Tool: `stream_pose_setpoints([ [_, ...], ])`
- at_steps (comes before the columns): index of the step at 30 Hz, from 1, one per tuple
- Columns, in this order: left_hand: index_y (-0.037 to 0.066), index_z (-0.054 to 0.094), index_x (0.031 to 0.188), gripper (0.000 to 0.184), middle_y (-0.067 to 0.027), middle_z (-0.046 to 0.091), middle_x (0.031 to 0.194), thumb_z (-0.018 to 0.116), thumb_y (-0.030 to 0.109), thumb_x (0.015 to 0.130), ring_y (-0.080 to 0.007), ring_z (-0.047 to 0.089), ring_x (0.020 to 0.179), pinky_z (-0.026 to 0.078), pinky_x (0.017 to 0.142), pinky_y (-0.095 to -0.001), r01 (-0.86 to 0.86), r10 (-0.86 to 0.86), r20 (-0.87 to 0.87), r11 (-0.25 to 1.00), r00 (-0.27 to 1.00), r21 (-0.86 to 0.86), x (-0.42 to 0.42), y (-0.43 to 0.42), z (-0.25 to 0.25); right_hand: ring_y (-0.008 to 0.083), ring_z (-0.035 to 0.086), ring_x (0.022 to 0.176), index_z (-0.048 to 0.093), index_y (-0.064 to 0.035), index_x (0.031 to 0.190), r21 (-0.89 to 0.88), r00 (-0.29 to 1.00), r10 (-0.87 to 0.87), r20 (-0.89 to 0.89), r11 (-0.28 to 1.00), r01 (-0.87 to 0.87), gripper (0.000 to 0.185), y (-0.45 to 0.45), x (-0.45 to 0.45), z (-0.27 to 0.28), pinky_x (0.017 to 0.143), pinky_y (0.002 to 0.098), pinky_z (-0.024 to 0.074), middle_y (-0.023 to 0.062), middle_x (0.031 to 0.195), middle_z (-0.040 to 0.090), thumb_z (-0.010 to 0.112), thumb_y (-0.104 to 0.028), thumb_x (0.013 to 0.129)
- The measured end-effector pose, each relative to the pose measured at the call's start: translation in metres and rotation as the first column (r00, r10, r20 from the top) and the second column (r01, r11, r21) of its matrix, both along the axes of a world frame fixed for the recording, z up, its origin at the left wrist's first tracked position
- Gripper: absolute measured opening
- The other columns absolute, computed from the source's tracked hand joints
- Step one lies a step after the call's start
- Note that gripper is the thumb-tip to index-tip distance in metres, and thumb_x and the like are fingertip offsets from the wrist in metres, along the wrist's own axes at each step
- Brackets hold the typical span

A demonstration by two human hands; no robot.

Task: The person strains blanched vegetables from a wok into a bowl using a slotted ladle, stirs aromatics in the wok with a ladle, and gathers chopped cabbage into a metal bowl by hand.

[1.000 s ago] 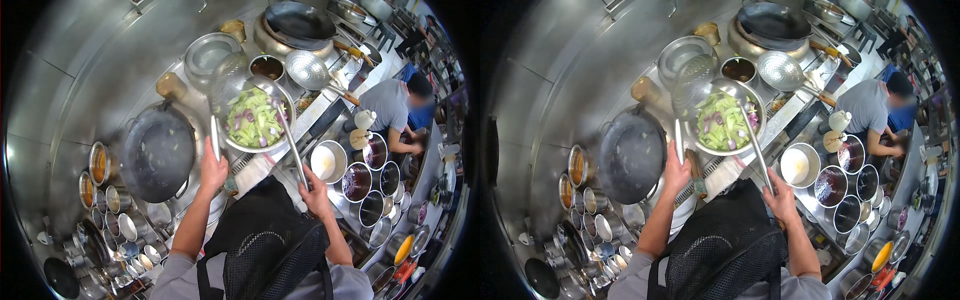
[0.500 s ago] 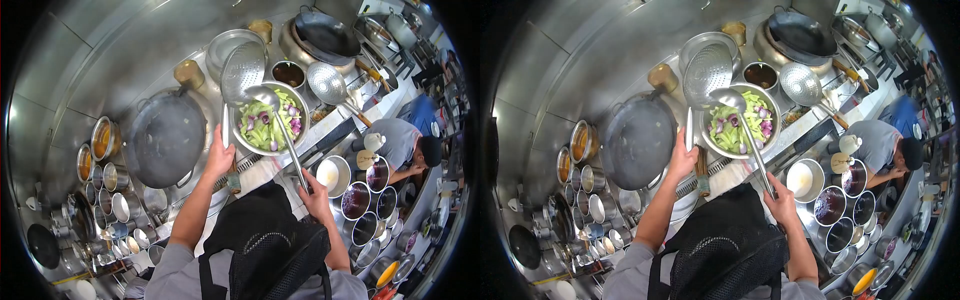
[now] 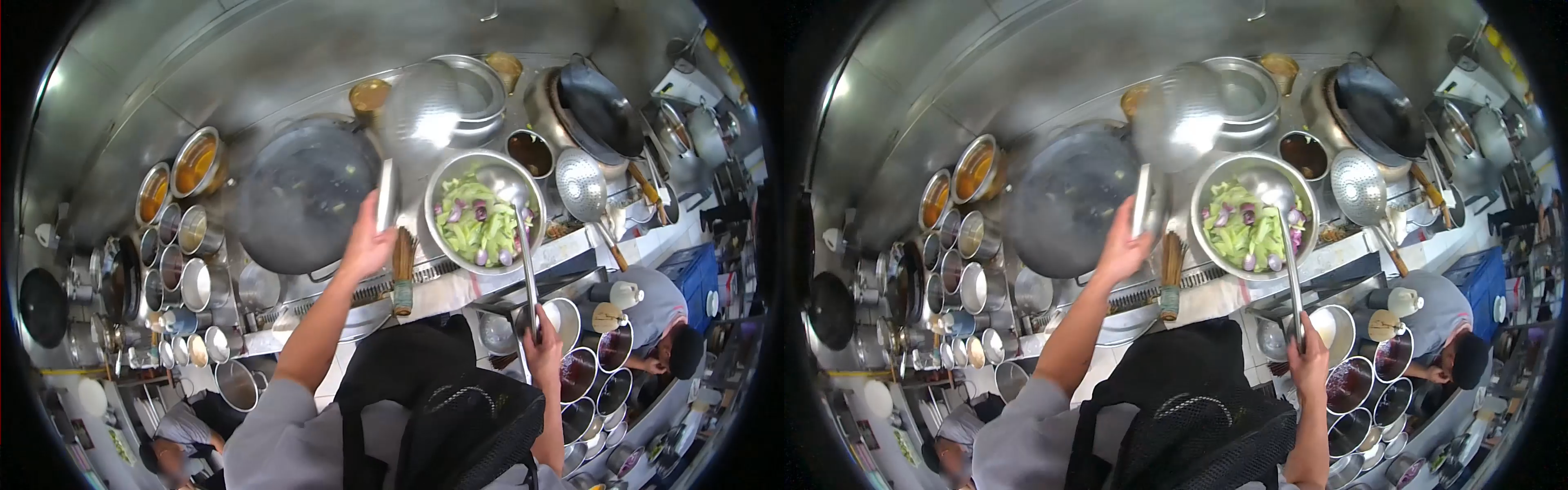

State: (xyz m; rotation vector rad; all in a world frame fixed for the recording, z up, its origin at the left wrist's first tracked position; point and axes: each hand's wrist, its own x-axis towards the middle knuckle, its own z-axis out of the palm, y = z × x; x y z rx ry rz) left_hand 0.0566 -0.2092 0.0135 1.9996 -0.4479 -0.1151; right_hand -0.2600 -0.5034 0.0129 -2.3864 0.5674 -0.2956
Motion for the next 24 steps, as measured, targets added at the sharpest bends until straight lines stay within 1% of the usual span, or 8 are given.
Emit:
stream_pose_setpoints([
  [4, 0.005, 0.025, 0.159, 0.074, -0.0181, 0.056, 0.129, 0.055, 0.0, 0.092, -0.0225, 0.054, 0.09, 0.042, 0.076, -0.0319, -0.172, 0.151, -0.152, 0.975, 0.977, -0.138, -0.019, 0.067, -0.002, 0.0434, 0.072, 0.094, 0.047, -0.0062, 0.153, 0.184, 0.996, -0.055, 0.067, 0.982, 0.042, 0.064, -0.015, 0.106, -0.012, 0.084, 0.0453, 0.0544, 0.0292, 0.114, 0.07, 0.064, -0.006, 0.092],
  [8, 0.011, 0.023, 0.161, 0.077, -0.0077, 0.058, 0.117, 0.054, -0.007, 0.093, -0.0046, 0.044, 0.06, 0.035, 0.049, -0.022, -0.391, 0.326, -0.277, 0.892, 0.904, -0.226, -0.05, 0.133, -0.006, 0.0468, 0.068, 0.112, 0.05, -0.0033, 0.15, -0.005, 0.987, 0.045, 0.157, 0.999, -0.045, 0.056, -0.069, 0.274, -0.047, 0.092, 0.0484, 0.0544, 0.0347, 0.118, 0.068, 0.06, -0.012, 0.095],
  [13, 0.003, 0.027, 0.159, 0.076, -0.0043, 0.054, 0.092, 0.055, -0.006, 0.089, -0.008, 0.049, 0.059, 0.041, 0.048, -0.0252, -0.583, 0.542, -0.247, 0.8, 0.803, -0.141, -0.09, 0.187, 0.006, 0.0516, 0.064, 0.113, 0.055, 0.0028, 0.141, -0.025, 0.998, 0.01, 0.058, 1.0, -0.009, 0.053, -0.098, 0.431, -0.067, 0.098, 0.0509, 0.0524, 0.0363, 0.115, 0.068, 0.061, -0.015, 0.092],
  [16, 0.002, 0.029, 0.157, 0.073, -0.0036, 0.053, 0.088, 0.055, -0.006, 0.089, -0.0086, 0.049, 0.057, 0.041, 0.047, -0.0259, -0.633, 0.596, -0.252, 0.768, 0.762, -0.099, -0.099, 0.213, 0.001, 0.0444, 0.073, 0.086, 0.063, 0.0048, 0.113, -0.097, 0.996, 0.085, 0.034, 0.992, -0.082, 0.026, -0.101, 0.461, -0.078, 0.082, 0.0505, 0.0579, 0.0283, 0.091, 0.073, 0.061, -0.013, 0.094],
  [18, 0.0, 0.03, 0.155, 0.073, -0.0057, 0.056, 0.09, 0.055, -0.005, 0.087, -0.009, 0.05, 0.057, 0.04, 0.047, -0.0255, -0.648, 0.611, -0.248, 0.754, 0.751, -0.107, -0.095, 0.23, -0.013, 0.0243, 0.067, 0.062, 0.064, -0.0015, 0.087, 0.788, 0.994, 0.105, -0.001, 0.612, -0.064, 0.022, -0.097, 0.462, -0.058, 0.06, 0.0359, 0.0543, 0.0109, 0.072, 0.068, 0.057, -0.017, 0.101],
  [19, 0.0, 0.03, 0.155, 0.073, -0.0067, 0.057, 0.093, 0.056, -0.005, 0.087, -0.0095, 0.051, 0.058, 0.04, 0.048, -0.0259, -0.67, 0.622, -0.291, 0.735, 0.727, -0.106, -0.092, 0.231, -0.013, 0.0107, 0.046, 0.048, 0.053, -0.0112, 0.072, 0.897, 0.999, 0.044, -0.017, 0.443, -0.005, 0.035, -0.091, 0.455, -0.05, 0.048, 0.027, 0.0409, -0.0015, 0.058, 0.048, 0.053, -0.021, 0.106],
  [21, -0.001, 0.03, 0.156, 0.074, -0.0094, 0.06, 0.099, 0.057, -0.003, 0.087, -0.0108, 0.053, 0.06, 0.043, 0.05, -0.0275, -0.693, 0.638, -0.32, 0.715, 0.7, -0.09, -0.082, 0.242, -0.024, 0.0109, 0.039, 0.045, 0.043, -0.0155, 0.066, 0.962, 0.984, 0.178, 0.028, 0.263, -0.075, 0.043, -0.107, 0.438, -0.063, 0.044, 0.0263, 0.0345, -0.0042, 0.054, 0.038, 0.051, -0.024, 0.108],
  [24, -0.003, 0.028, 0.157, 0.077, -0.0162, 0.062, 0.109, 0.059, 0.002, 0.087, -0.0152, 0.058, 0.063, 0.049, 0.054, -0.0324, -0.697, 0.691, -0.251, 0.713, 0.678, 0.078, -0.061, 0.273, -0.066, 0.0059, 0.049, 0.05, 0.054, -0.0067, 0.089, 0.98, 1.0, 0.002, -0.011, -0.198, 0.011, 0.016, -0.117, 0.416, -0.059, 0.045, 0.0215, 0.0427, -0.0001, 0.07, 0.054, 0.059, -0.012, 0.104],
])
